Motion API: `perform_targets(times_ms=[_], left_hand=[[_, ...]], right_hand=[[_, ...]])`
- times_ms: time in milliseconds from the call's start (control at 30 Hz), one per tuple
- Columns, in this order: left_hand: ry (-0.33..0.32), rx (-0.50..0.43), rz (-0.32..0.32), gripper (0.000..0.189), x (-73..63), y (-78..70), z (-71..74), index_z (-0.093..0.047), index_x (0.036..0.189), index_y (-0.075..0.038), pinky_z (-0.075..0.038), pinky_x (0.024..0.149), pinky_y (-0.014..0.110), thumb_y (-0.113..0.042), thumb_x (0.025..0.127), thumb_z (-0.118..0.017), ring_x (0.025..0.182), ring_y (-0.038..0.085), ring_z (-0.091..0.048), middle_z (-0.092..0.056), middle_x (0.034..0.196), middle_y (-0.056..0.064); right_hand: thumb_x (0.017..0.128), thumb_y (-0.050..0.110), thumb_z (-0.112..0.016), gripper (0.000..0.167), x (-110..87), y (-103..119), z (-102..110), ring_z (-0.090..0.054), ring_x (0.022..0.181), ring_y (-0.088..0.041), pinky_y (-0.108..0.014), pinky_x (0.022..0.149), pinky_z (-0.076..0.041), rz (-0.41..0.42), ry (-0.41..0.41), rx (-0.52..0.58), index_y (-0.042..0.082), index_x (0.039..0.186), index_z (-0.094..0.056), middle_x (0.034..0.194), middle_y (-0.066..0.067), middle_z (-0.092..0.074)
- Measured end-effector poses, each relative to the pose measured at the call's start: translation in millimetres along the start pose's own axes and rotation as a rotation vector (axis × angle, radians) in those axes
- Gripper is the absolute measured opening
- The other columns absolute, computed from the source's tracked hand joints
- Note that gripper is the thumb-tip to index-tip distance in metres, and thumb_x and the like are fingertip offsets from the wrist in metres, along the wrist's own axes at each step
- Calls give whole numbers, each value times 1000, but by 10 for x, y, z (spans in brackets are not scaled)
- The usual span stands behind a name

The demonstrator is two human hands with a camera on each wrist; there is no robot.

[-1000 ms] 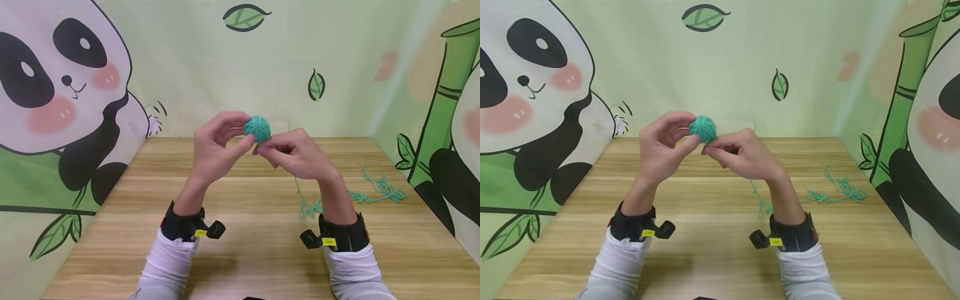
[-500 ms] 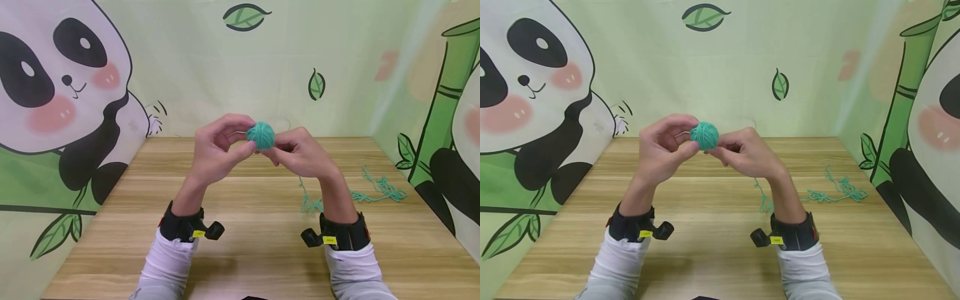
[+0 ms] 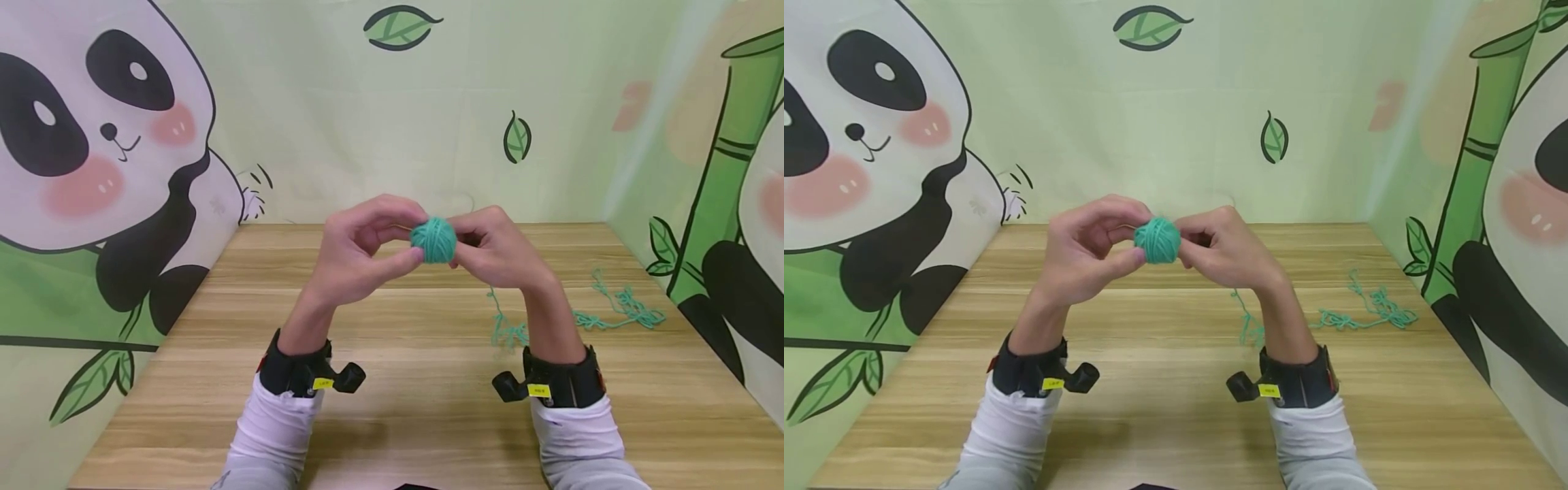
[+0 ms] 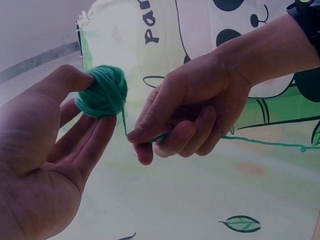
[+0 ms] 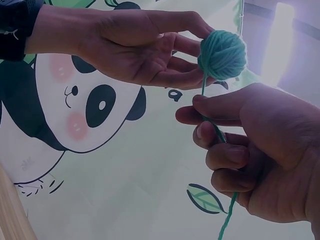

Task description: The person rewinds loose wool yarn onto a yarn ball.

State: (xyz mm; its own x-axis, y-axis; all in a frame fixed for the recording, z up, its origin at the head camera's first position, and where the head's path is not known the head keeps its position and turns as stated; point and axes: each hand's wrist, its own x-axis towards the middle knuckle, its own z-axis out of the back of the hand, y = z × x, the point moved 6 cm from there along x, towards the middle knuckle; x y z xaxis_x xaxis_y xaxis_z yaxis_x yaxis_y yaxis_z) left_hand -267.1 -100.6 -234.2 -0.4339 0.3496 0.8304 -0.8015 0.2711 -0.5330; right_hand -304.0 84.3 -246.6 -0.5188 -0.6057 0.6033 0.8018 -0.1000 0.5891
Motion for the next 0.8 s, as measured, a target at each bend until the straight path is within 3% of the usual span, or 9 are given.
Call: perform_targets(times_ms=[133, 233, 367, 533, 700, 800], left_hand=[[42, 8, 8, 37, -5, 5, -19, -68, 121, 21, -73, 97, 35, 24, 85, -77, 107, 14, -79, -77, 122, 2], [76, 16, 25, 37, -10, 10, -35, -69, 121, 20, -73, 97, 36, 24, 85, -77, 109, 15, -78, -76, 120, 17], [125, 35, 57, 36, -14, 18, -60, -71, 121, 18, -73, 99, 38, 23, 86, -77, 112, 16, -77, -73, 120, 35], [169, 96, 82, 36, -14, 43, -76, -74, 122, 15, -73, 101, 39, 21, 87, -80, 115, 17, -77, -75, 123, 33], [175, 155, 81, 35, -16, 64, -70, -75, 122, 12, -73, 100, 40, 17, 88, -84, 112, 21, -79, -77, 122, 28], [173, 186, 66, 35, -14, 69, -68, -76, 122, 11, -73, 99, 39, 16, 88, -85, 109, 22, -79, -78, 122, 26]], right_hand=[[106, -3, -68, 21, -6, -6, 43, -41, 53, -11, -22, 50, -36, -25, -35, -22, 6, 97, -84, 67, 5, -58], [105, -5, -70, 19, -8, -9, 63, -43, 55, -10, -20, 51, -37, -21, -57, -25, 3, 107, -87, 71, 4, -63], [104, -8, -71, 17, -8, 1, 80, -48, 55, -9, -18, 51, -40, -4, -92, -20, 0, 108, -86, 79, -1, -75], [104, -9, -70, 17, -11, 25, 101, -52, 54, -10, -18, 50, -42, 13, -144, -23, -1, 104, -85, 84, -2, -79], [104, -9, -69, 19, -23, 53, 127, -48, 53, -9, -20, 48, -39, 33, -188, -16, 0, 101, -84, 75, 4, -73], [104, -10, -68, 18, -28, 72, 143, -46, 52, -9, -21, 48, -38, 44, -206, -7, 0, 99, -83, 69, 0, -67]])
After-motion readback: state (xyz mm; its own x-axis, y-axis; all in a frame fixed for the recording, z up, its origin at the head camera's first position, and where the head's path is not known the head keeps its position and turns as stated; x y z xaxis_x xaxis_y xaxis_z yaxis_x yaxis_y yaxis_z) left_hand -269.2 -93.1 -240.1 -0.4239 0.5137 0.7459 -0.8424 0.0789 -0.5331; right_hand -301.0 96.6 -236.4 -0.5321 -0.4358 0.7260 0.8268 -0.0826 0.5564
